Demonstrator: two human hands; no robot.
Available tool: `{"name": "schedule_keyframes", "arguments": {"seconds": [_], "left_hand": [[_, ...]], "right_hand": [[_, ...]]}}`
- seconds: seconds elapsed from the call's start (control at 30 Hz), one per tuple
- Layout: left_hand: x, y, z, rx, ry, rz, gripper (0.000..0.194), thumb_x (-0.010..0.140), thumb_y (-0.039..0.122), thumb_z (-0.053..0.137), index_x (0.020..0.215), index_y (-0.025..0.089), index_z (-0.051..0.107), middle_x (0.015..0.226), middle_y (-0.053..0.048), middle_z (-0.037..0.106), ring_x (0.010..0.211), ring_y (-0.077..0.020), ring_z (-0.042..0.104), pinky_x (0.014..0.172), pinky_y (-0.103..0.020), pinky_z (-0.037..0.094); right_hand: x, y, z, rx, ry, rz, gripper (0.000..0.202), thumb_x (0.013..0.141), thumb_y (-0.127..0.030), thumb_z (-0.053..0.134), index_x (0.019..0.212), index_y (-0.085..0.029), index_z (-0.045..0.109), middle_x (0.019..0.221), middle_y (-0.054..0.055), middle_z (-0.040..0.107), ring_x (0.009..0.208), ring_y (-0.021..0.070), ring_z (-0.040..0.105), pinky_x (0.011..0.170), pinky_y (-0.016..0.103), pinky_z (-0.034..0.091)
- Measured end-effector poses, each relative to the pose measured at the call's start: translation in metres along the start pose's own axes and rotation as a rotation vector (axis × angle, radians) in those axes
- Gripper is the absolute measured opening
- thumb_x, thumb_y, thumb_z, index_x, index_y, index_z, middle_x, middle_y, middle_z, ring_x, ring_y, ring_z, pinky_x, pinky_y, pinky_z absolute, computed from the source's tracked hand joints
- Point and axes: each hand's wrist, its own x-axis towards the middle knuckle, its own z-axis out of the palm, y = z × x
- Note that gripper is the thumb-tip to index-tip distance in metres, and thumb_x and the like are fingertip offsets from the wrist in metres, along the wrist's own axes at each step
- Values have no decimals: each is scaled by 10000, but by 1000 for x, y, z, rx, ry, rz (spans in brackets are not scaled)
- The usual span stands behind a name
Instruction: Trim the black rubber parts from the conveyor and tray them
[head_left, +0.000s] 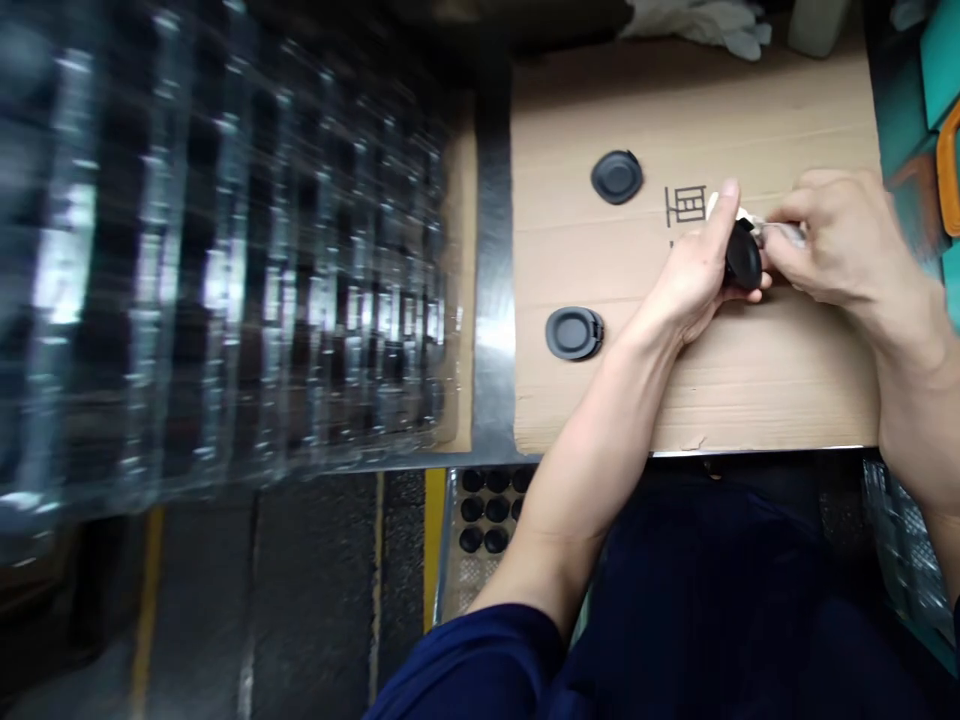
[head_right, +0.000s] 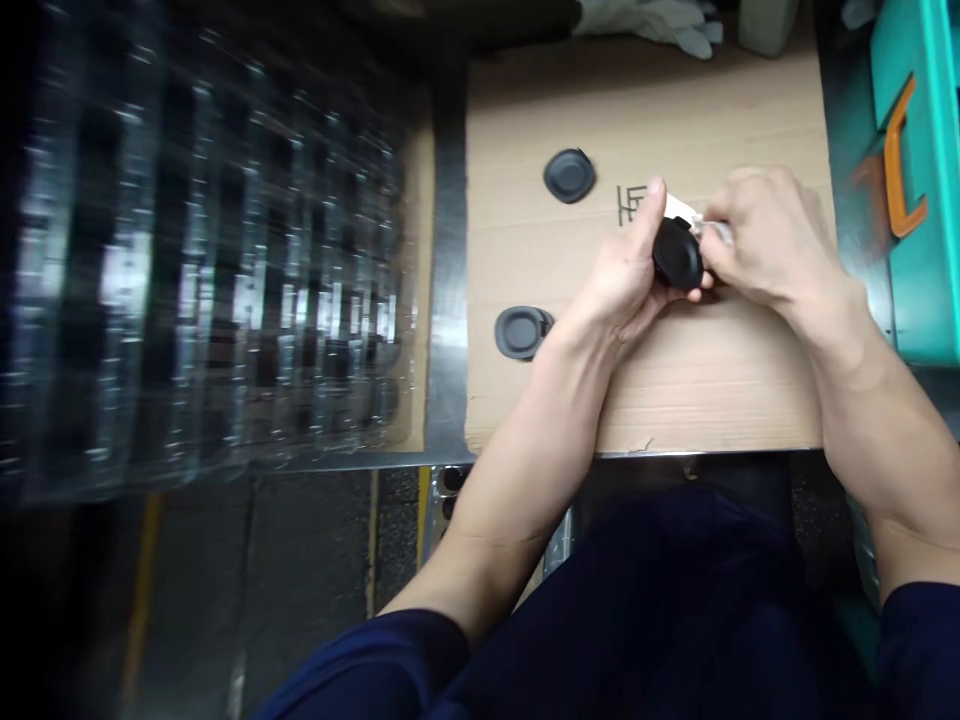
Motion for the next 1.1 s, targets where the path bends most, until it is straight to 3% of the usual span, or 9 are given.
{"name": "schedule_keyframes", "arguments": {"seconds": [0.13,0.2,0.3,0.4,0.5,0.7,0.77,0.93,1.1], "left_hand": [[-36,26,-21,82,31,175,422,1098,477,465,1109,138,717,1073,-69,761,993,-217,782,815,-328,644],[-64,38,-47,185,129,297,362,1070,426,524,1108,140,743,1068,-77,749,903,-181,767,719,-266,608],[-98,49,-100,409,367,390,326,1036,465,567,1083,184,724,894,-69,740,716,-144,716,546,-231,514],[-108,49,-151,666,535,355,335,1020,555,568,971,227,617,672,-19,669,591,-139,671,453,-220,429],[-101,44,-176,878,536,273,370,977,558,619,836,225,540,598,10,600,510,-135,629,422,-223,386],[-88,42,-161,1268,352,180,423,1005,612,498,844,230,586,677,-15,658,595,-184,664,592,-287,490],[-86,43,-155,1406,355,190,418,1032,597,438,892,236,596,718,-45,696,732,-234,711,717,-318,520],[-84,40,-149,1568,477,104,427,1028,594,433,1054,216,630,1054,-160,785,1079,-343,728,956,-417,516],[-99,40,-124,1703,384,5,638,965,728,428,1273,214,645,1327,-208,729,1223,-405,703,1021,-484,527]], "right_hand": [[-1,19,-4,38,98,131,348,995,-414,544,1038,-189,807,994,150,740,938,295,649,824,437,478],[0,30,-1,29,51,212,358,987,-438,586,1074,-177,816,974,167,743,964,303,648,835,452,461],[2,37,9,-25,15,297,431,991,-469,597,1174,-139,806,1082,217,736,1073,332,629,862,492,433],[3,28,18,-43,124,229,506,1029,-484,540,1287,-103,750,1281,263,671,1215,367,560,930,527,406],[1,9,28,54,166,74,514,1042,-529,509,1312,-144,716,1318,238,637,1227,374,527,974,544,413],[-4,-4,53,105,71,-43,450,994,-536,558,1251,-205,720,1324,176,599,1235,409,501,1002,603,441],[-4,0,58,106,78,-37,437,994,-510,549,1264,-211,717,1307,170,604,1228,408,505,1007,611,443],[1,7,64,94,76,-35,404,980,-442,573,1281,-211,712,1278,160,630,1190,391,530,1027,595,437],[-6,-6,56,58,5,-18,356,1017,-352,554,1271,-148,697,1309,193,642,1211,361,527,1048,527,424]]}}
